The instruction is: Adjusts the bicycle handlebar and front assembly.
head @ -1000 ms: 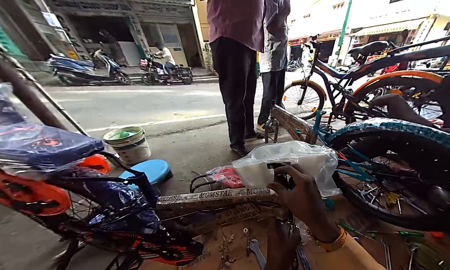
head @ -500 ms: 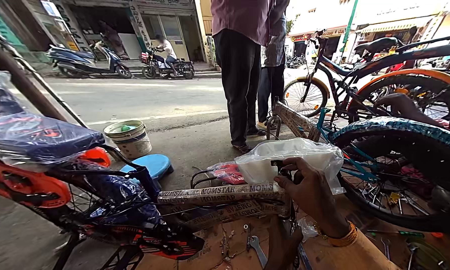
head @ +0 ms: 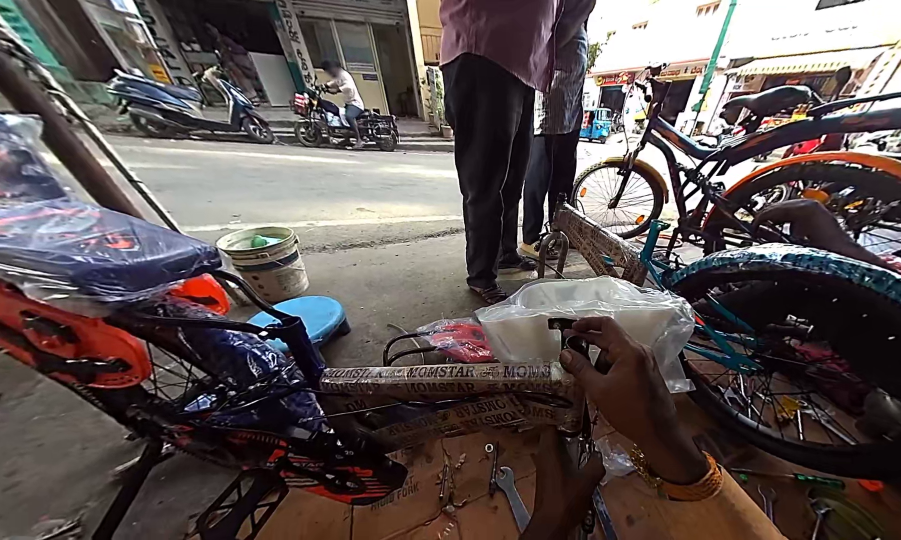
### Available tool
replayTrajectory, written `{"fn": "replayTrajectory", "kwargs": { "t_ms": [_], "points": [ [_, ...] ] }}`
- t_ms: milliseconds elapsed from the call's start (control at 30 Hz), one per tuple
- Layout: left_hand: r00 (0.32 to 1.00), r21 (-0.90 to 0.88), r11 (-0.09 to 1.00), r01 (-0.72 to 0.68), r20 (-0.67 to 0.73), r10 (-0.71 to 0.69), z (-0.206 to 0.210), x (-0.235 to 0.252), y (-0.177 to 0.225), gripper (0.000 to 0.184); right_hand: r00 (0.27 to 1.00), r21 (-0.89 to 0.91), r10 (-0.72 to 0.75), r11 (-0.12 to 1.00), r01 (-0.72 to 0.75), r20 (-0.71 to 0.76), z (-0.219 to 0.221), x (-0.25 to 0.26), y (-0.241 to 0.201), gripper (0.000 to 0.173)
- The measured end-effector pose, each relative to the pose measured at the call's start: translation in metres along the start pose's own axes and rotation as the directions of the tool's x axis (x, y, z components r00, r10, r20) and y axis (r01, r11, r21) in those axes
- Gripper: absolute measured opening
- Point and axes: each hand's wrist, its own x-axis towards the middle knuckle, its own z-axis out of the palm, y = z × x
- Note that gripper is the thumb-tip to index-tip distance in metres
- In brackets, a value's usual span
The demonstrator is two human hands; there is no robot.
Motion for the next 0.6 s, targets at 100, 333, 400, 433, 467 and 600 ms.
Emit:
{"fn": "replayTrajectory", "kwargs": {
  "t_ms": [100,333,400,433,467,600],
  "points": [
    [1.000,0.006,1.000,0.020,0.006,-0.020,0.000,-0.001,0.002,0.083,0.996,0.113,0.028,0.993,-0.037,0.082,-0.003,0.000,0.001,0.034],
    [0.998,0.058,0.997,0.053,0.020,-0.055,-0.001,0.000,0.004,0.084,0.941,0.246,0.011,0.964,-0.100,0.339,-0.022,0.010,0.007,0.034],
    [0.998,0.050,0.997,0.058,0.024,-0.059,-0.002,0.001,0.003,0.084,0.977,0.134,0.019,0.990,-0.048,0.213,-0.022,0.007,0.004,0.031],
    [0.998,0.046,0.997,0.056,0.027,-0.057,-0.002,0.002,0.003,0.084,0.992,0.053,0.002,0.999,-0.009,0.126,-0.021,0.006,0.002,0.035],
    [0.998,0.044,0.997,0.056,0.028,-0.058,-0.002,0.002,0.003,0.084,0.997,-0.019,-0.020,1.000,0.022,0.070,-0.019,0.005,0.000,0.045],
    [0.998,0.050,0.997,0.054,0.028,-0.056,-0.003,0.002,0.004,0.081,0.997,-0.170,-0.052,0.985,0.040,-0.063,-0.004,0.005,-0.004,0.074]
  ]
}}
